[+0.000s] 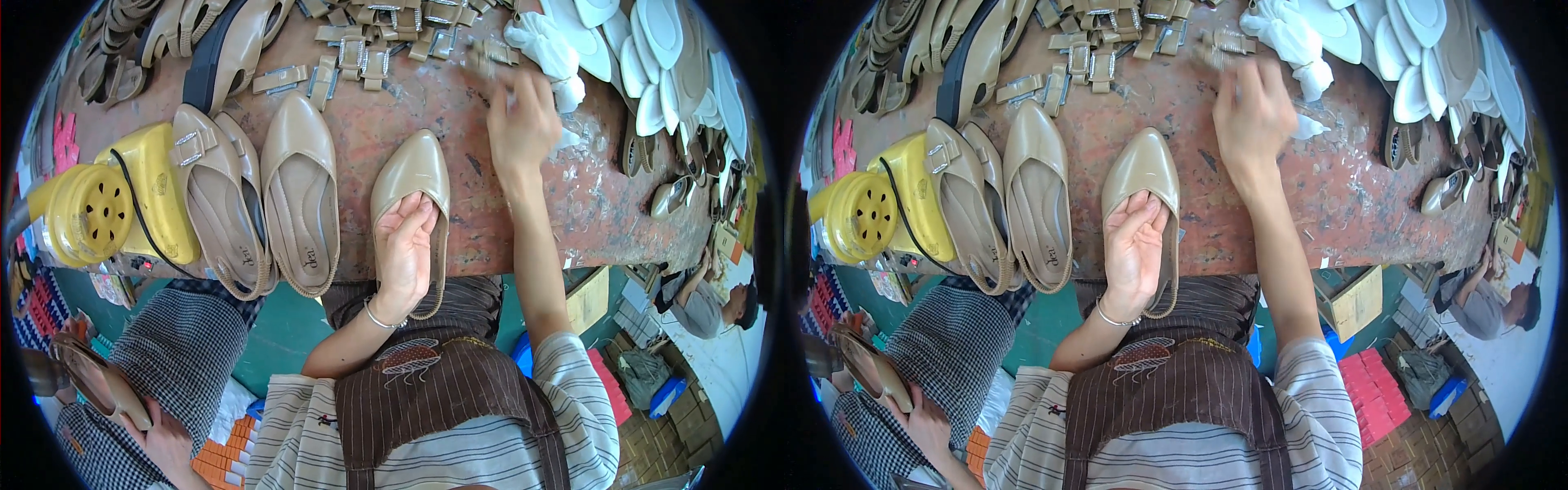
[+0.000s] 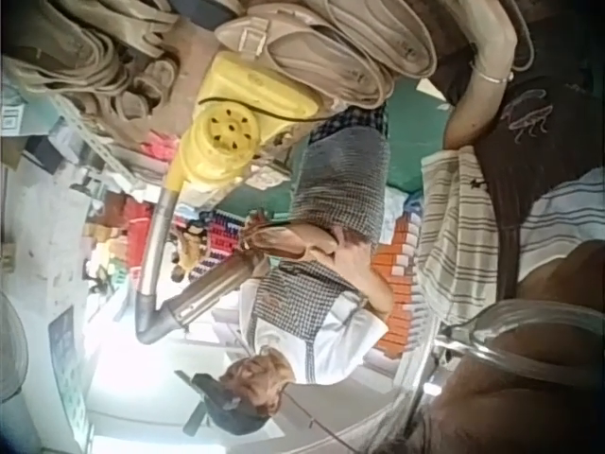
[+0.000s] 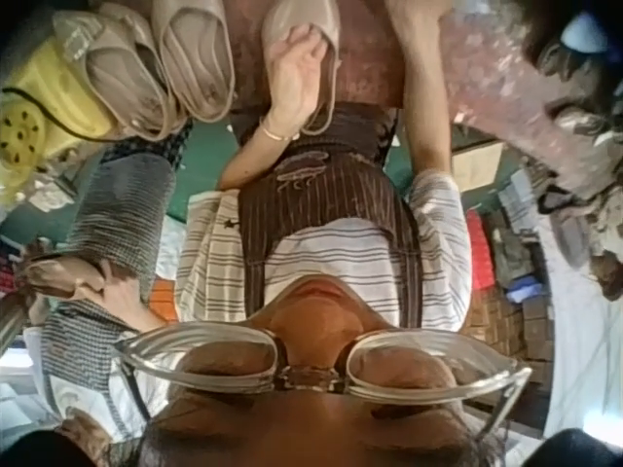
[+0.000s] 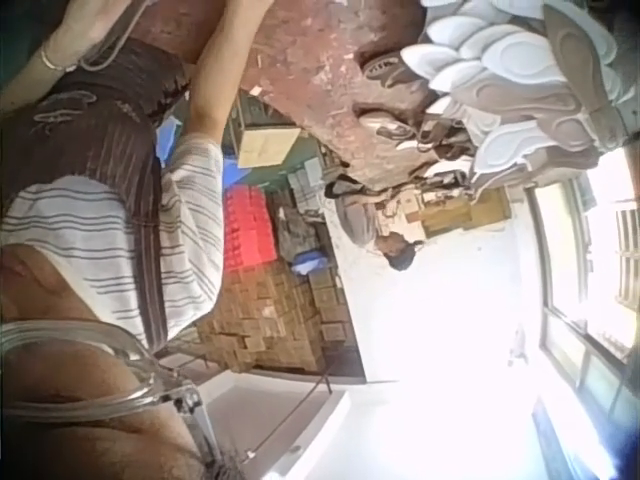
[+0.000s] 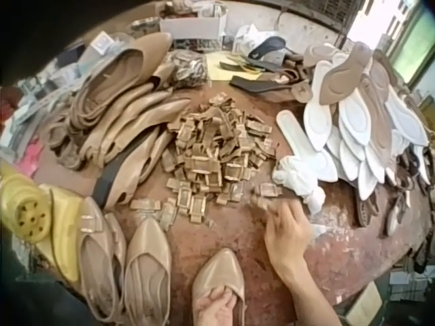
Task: Applying glue and attaching decorative ornaments to shoes in a factory environment.
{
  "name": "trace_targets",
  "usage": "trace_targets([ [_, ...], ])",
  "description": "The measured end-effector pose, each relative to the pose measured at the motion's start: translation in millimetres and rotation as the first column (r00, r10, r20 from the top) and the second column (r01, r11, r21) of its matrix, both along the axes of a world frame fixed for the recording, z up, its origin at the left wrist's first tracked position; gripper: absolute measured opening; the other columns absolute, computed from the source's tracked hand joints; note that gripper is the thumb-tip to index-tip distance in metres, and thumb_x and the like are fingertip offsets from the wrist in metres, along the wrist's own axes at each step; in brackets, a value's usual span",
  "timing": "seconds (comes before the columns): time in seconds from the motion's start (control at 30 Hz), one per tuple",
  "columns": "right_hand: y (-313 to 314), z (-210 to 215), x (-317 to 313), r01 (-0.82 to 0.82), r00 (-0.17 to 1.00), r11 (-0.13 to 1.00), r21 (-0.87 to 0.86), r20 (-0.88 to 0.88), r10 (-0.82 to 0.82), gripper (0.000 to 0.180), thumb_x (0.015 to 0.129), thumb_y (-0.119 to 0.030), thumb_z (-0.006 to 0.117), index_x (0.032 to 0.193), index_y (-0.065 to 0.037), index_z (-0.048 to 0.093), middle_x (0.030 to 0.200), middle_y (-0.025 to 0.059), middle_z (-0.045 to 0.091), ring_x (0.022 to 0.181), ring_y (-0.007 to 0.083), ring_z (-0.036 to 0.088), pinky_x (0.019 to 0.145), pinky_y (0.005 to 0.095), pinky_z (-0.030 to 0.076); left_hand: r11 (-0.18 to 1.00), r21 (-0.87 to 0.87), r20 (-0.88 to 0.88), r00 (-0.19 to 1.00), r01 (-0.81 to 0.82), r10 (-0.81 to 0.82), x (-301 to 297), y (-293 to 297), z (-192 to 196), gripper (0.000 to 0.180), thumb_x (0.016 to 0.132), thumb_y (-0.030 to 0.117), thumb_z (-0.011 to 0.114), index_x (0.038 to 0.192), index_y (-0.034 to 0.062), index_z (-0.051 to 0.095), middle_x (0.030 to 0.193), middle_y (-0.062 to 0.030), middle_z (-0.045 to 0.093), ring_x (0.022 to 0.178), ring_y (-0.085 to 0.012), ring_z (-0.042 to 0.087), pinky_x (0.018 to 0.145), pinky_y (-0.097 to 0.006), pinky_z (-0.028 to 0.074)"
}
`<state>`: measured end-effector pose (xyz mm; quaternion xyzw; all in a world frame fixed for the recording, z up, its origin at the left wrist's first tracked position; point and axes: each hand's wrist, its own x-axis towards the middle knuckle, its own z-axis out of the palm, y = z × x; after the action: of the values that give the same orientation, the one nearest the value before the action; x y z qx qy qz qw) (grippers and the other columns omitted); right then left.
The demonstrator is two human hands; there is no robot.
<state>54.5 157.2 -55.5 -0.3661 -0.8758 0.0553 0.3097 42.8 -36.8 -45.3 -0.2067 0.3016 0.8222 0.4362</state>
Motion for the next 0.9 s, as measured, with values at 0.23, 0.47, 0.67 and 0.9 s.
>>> trace_targets([
  [0.23, -27, 2, 40, -0.286, 0.955, 0.958, -0.008, 0.082, 0.286, 0.015, 0.076, -0.005, 0.07, 0.091, -0.004, 0.066, 0.099, 0.0106, 0.065, 0.081, 0.0275, 0.06, 0.069, 0.0346, 0.05, 1.0, 0.025, -0.024, 1.0, 0.003, -0.002, 0, -3, 0, 0.012, 0.089, -0.001, 0.057, 0.1, -0.0006, 0.062, 0.1, -0.0058, 0.066, 0.095, -0.0119, 0.06, 0.092, -0.027, 0.045],
  [0.47, -47, 43, 39, -0.244, 0.97, 0.797, -0.553, -0.116, 0.216, 0.033, 0.072, 0.003, 0.072, 0.105, -0.003, 0.069, 0.1, 0.0105, 0.064, 0.096, 0.0206, 0.061, 0.083, 0.0314, 0.048, 1.0, 0.023, 0.018, 1.0, -0.018, 0.018, 2, -3, -4, 0.014, 0.087, -0.002, 0.057, 0.1, -0.0012, 0.061, 0.102, -0.0072, 0.066, 0.097, -0.014, 0.061, 0.094, -0.029, 0.045],
  [0.67, -76, 40, 40, -0.385, 0.917, 0.72, -0.577, -0.153, 0.367, 0.038, 0.068, 0.002, 0.075, 0.105, -0.005, 0.069, 0.1, 0.0112, 0.061, 0.09, 0.0254, 0.059, 0.074, 0.0328, 0.05, 1.0, -0.01, 0.016, 1.0, 0.019, -0.018, -4, 4, 11, 0.023, 0.09, -0.001, 0.053, 0.112, -0.0041, 0.058, 0.114, -0.0106, 0.062, 0.105, -0.0153, 0.058, 0.099, -0.03, 0.042],
  [0.9, -76, 38, 37, -0.407, 0.903, 0.731, -0.548, -0.124, 0.41, 0.037, 0.067, 0.002, 0.075, 0.103, -0.004, 0.07, 0.099, 0.011, 0.06, 0.089, 0.0253, 0.058, 0.071, 0.0324, 0.051, 1.0, -0.013, 0.001, 1.0, 0.018, -0.018, -4, 5, 10, 0.026, 0.09, 0.0, 0.053, 0.115, -0.0036, 0.057, 0.117, -0.0109, 0.061, 0.107, -0.0153, 0.057, 0.1, -0.031, 0.041],
])
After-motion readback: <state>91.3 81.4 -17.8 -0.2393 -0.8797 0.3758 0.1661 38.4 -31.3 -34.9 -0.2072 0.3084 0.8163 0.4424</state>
